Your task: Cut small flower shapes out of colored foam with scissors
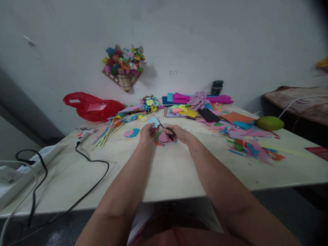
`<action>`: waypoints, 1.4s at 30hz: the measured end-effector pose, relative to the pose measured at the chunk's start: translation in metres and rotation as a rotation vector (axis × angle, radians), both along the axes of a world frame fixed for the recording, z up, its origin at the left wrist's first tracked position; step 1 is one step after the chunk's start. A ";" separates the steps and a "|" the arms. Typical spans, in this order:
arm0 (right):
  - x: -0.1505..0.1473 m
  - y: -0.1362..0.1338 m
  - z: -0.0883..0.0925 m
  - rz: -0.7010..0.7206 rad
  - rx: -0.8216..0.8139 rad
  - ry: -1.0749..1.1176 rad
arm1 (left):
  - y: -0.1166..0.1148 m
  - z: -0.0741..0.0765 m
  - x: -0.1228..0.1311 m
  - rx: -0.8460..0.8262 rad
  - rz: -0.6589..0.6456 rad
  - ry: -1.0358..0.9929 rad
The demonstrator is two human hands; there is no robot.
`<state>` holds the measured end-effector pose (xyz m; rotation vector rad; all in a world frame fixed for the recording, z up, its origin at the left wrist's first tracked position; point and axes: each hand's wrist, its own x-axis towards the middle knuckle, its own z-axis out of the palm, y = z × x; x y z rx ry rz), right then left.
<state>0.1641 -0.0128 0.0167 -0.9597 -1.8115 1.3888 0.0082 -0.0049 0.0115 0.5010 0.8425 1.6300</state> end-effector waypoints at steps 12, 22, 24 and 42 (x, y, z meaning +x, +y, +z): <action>0.000 0.001 -0.001 -0.006 0.013 -0.005 | -0.002 0.001 0.001 0.003 0.008 -0.012; 0.000 0.003 -0.003 -0.010 0.003 0.023 | 0.000 0.000 0.001 0.027 0.001 -0.022; -0.001 0.003 -0.004 -0.010 0.000 0.029 | -0.001 0.001 0.002 0.022 0.007 -0.026; -0.001 0.003 -0.004 0.018 0.008 0.035 | 0.000 0.001 0.000 -0.018 0.009 -0.038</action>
